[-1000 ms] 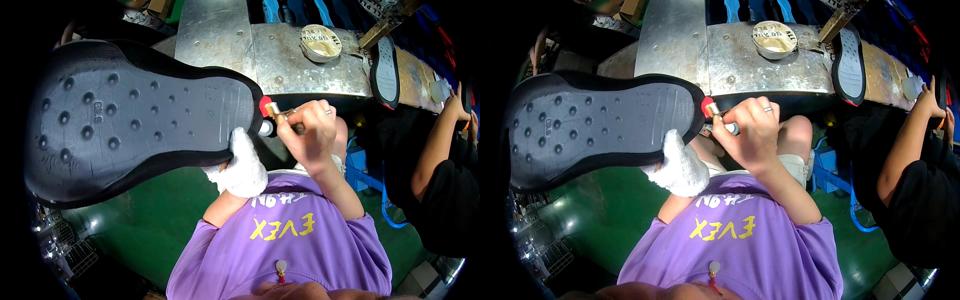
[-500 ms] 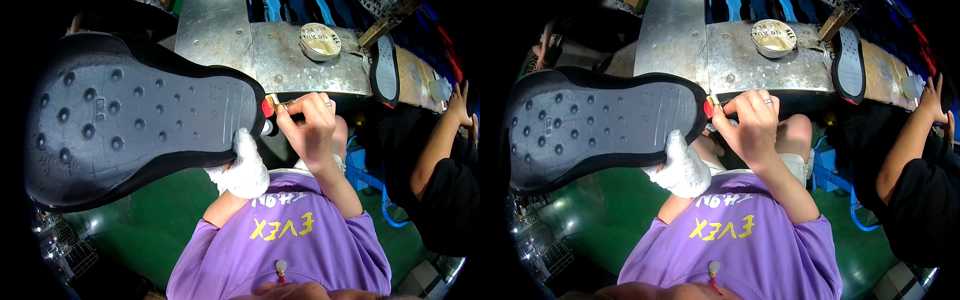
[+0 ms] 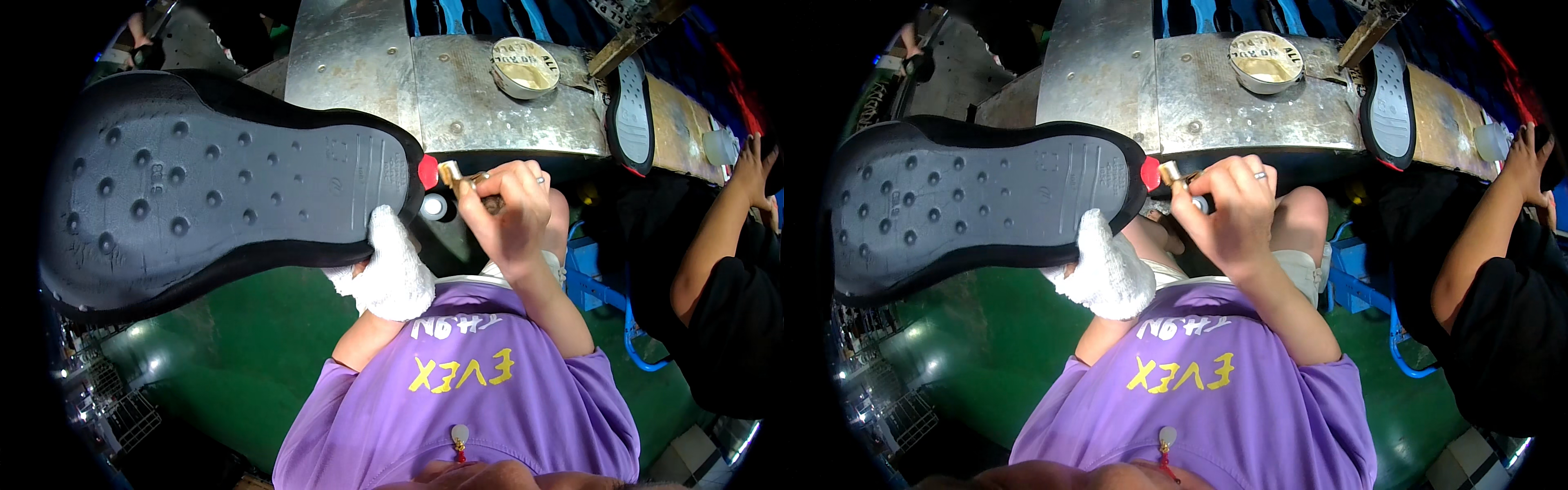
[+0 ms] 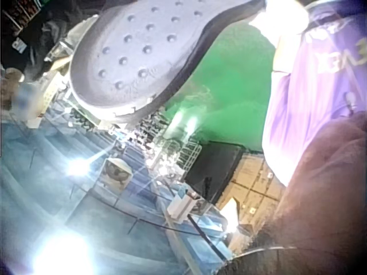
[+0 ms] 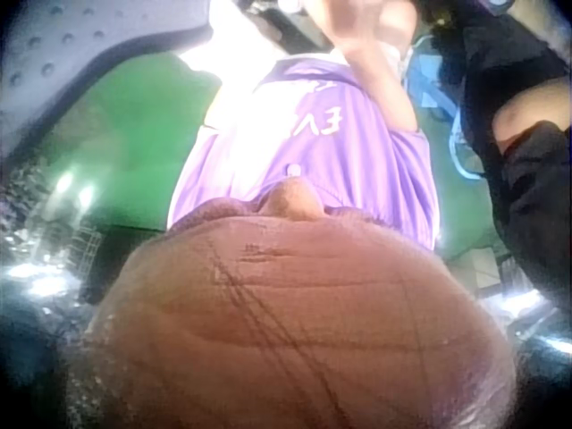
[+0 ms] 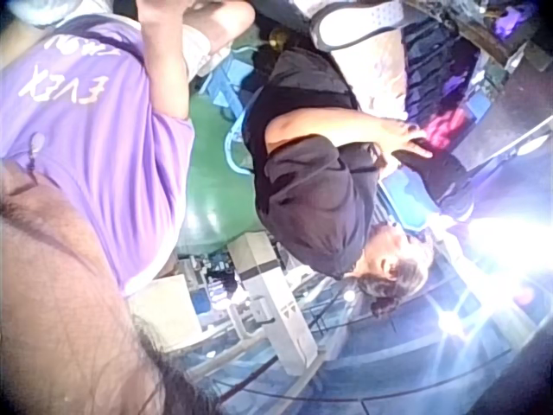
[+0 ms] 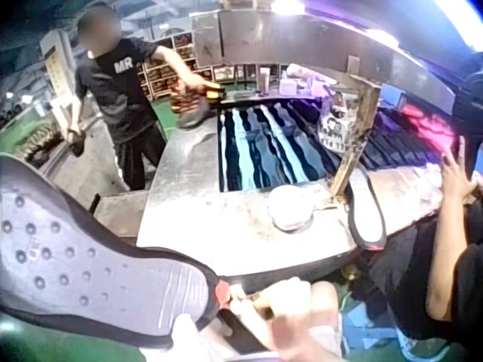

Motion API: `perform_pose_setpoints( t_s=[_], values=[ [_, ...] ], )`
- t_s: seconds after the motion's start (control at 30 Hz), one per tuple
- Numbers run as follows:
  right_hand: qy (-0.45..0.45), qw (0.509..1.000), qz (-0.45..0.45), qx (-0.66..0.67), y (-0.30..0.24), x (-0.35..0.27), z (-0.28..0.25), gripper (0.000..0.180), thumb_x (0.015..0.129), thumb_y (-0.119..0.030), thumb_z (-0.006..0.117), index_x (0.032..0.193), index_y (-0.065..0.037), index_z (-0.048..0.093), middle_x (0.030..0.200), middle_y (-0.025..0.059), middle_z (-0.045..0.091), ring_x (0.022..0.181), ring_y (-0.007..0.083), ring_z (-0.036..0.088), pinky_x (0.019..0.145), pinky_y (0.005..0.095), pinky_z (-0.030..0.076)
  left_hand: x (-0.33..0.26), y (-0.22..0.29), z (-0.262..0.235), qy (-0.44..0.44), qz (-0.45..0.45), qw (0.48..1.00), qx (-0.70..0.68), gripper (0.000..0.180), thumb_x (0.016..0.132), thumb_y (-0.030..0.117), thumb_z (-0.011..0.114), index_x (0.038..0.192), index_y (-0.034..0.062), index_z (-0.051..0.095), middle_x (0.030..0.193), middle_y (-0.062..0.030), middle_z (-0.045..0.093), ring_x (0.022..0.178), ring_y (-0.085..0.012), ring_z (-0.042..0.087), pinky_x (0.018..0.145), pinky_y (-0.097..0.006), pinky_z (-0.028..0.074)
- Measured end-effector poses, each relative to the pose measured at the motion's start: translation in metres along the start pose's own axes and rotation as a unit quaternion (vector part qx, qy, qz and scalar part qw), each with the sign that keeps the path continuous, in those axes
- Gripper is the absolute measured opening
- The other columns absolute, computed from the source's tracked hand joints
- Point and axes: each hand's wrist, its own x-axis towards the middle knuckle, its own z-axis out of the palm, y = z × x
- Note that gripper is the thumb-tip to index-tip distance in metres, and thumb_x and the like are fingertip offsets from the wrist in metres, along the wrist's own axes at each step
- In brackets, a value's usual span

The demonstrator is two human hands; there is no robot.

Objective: The person applies a beige adhesive to the edges of orange and gray shoe soles using a small brush. They repeatedly dip the brush into a container and coat the perimeter of each sole, then place the soles on the table.

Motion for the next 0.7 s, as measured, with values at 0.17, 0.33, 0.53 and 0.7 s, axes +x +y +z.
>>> perform_pose_setpoints(
  t_s=[0.17,0.33,0.53,0.7],
  values=[
    [-0.005,0.999,-0.035,-0.001,-0.003,-0.002,0.002,0.025,0.067,-0.016,0.083,0.071,-0.015,0.059,0.077,-0.0005,0.060,0.074,0.0218,0.057,0.074,0.0382,0.037,-0.006,0.014,0.011,0.027,0.065,0.997,0.034,0.023,0.093,0.004,0.062,0.114,-0.0045,0.065,0.107,-0.0136,0.070,0.084,-0.0207,0.067,0.073,-0.033,0.055],
    [-0.013,0.999,-0.047,0.018,-0.004,-0.005,-0.002,0.023,0.068,-0.016,0.082,0.071,-0.015,0.059,0.078,-0.0002,0.061,0.075,0.0217,0.058,0.075,0.0380,0.037,-0.013,0.021,0.014,-0.025,0.100,0.994,0.026,0.021,0.093,0.001,0.061,0.112,-0.0053,0.064,0.108,-0.0138,0.070,0.085,-0.0206,0.067,0.073,-0.033,0.055],
    [0.005,0.999,-0.023,-0.041,0.011,0.002,-0.002,0.022,0.068,-0.013,0.082,0.068,-0.014,0.060,0.076,-0.0001,0.060,0.074,0.0226,0.057,0.073,0.0379,0.038,0.006,0.007,0.006,0.013,0.202,0.979,0.011,0.022,0.090,0.001,0.066,0.112,0.0007,0.061,0.100,-0.0098,0.069,0.076,-0.0168,0.066,0.066,-0.031,0.055],
    [-0.026,0.999,0.009,-0.022,0.049,-0.027,0.000,0.020,0.071,-0.012,0.079,0.069,-0.012,0.059,0.073,0.0029,0.058,0.072,0.0261,0.057,0.070,0.0407,0.041,0.038,0.038,0.002,-0.056,0.214,0.974,-0.042,0.028,0.085,-0.005,0.065,0.112,-0.0016,0.060,0.104,-0.0123,0.069,0.087,-0.0209,0.068,0.080,-0.034,0.057]
  ],
)
